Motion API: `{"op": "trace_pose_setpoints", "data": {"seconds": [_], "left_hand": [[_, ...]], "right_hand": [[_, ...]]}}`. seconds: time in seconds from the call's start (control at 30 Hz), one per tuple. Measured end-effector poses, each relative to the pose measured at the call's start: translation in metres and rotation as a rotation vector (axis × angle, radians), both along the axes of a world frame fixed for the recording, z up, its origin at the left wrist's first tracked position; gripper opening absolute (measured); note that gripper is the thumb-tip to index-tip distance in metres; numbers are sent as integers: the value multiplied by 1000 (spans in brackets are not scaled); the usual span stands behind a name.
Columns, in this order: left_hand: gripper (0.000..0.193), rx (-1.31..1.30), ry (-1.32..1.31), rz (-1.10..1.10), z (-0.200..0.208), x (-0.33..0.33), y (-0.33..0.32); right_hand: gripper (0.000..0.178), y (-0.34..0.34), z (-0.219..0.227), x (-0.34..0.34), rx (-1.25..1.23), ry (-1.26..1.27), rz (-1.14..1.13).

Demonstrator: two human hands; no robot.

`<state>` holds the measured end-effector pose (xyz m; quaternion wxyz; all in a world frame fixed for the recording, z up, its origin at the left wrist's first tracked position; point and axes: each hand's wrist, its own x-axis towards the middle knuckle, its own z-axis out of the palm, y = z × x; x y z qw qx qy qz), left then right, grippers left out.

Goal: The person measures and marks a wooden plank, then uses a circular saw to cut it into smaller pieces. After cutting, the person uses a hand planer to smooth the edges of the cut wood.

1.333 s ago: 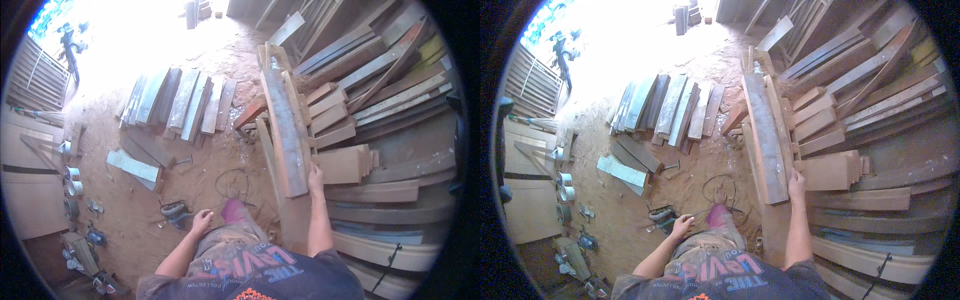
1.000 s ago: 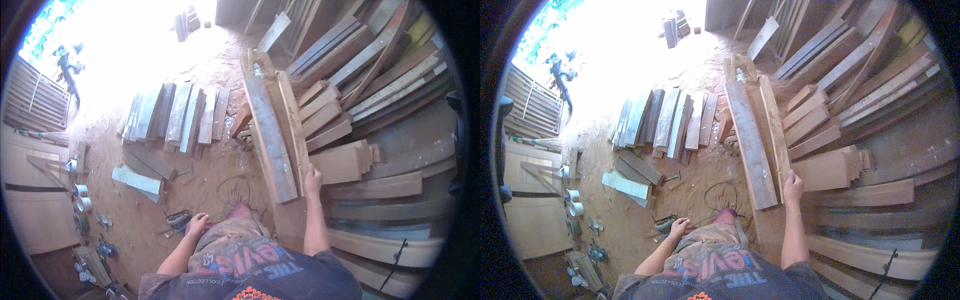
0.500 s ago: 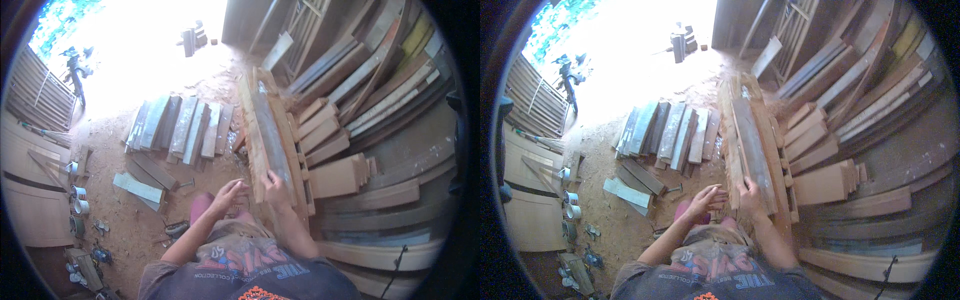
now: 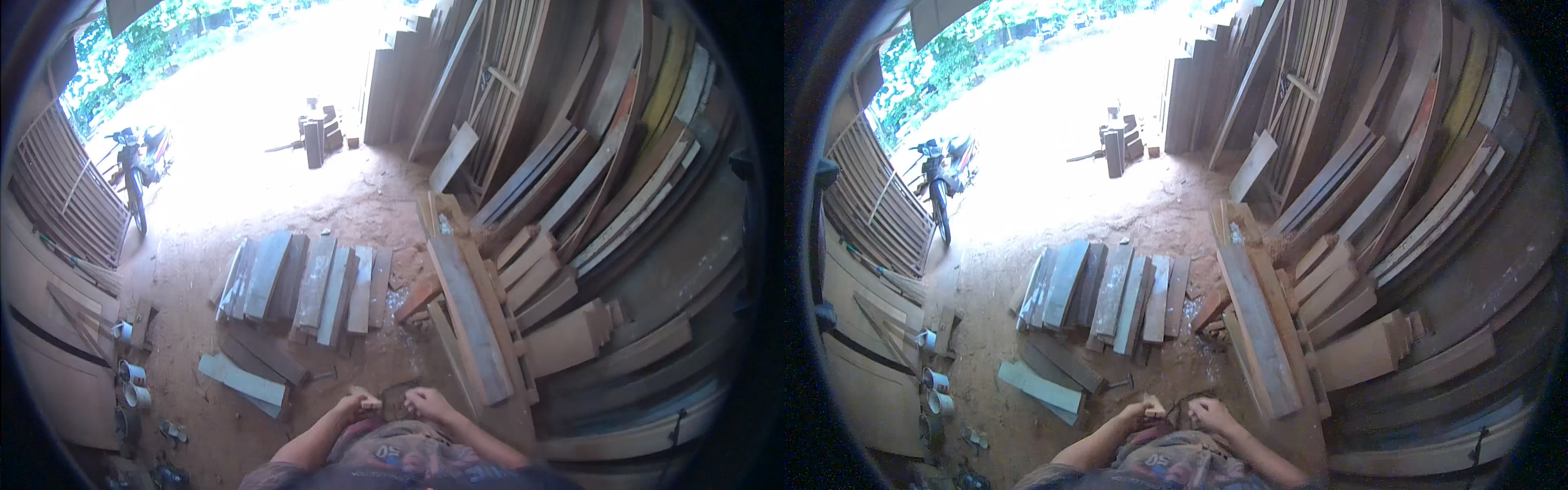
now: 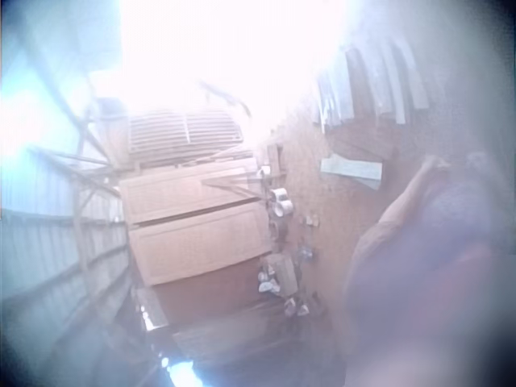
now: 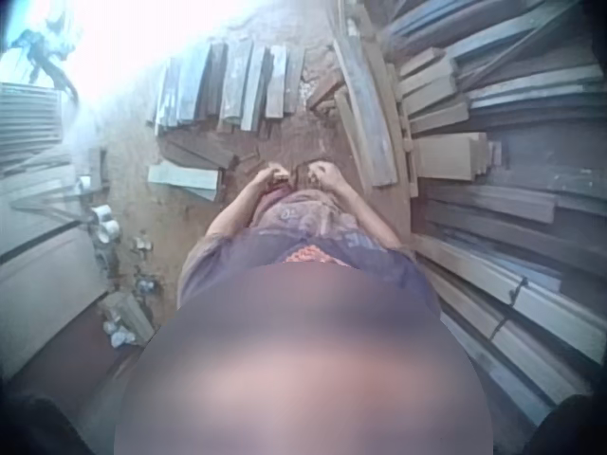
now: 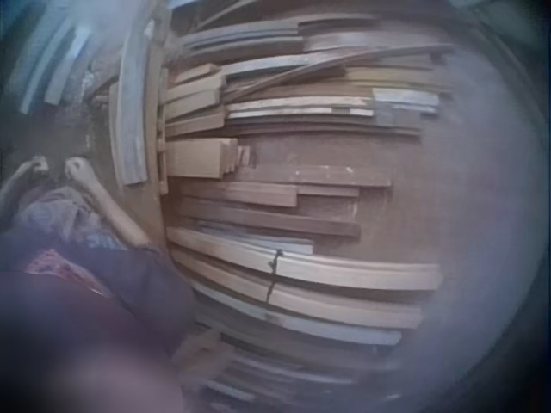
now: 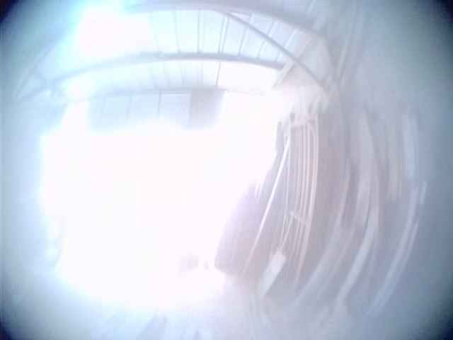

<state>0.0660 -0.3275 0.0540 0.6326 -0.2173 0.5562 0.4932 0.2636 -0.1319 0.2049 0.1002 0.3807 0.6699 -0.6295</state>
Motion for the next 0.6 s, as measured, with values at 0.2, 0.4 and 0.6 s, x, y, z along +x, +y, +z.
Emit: {"op": "trace_pose_setpoints", "data": {"seconds": [0.2, 0.4, 0.6], "left_hand": [[45, 376, 392, -176, 60, -195, 113], [68, 793, 1138, 252, 473, -417, 265], [81, 1141, 1672, 85, 518, -359, 241]], "right_hand": [[35, -9, -20, 43, 36, -35, -240], [36, -13, -17, 37, 87, -9, -394], [34, -15, -30, 23, 101, 27, -409]]}}
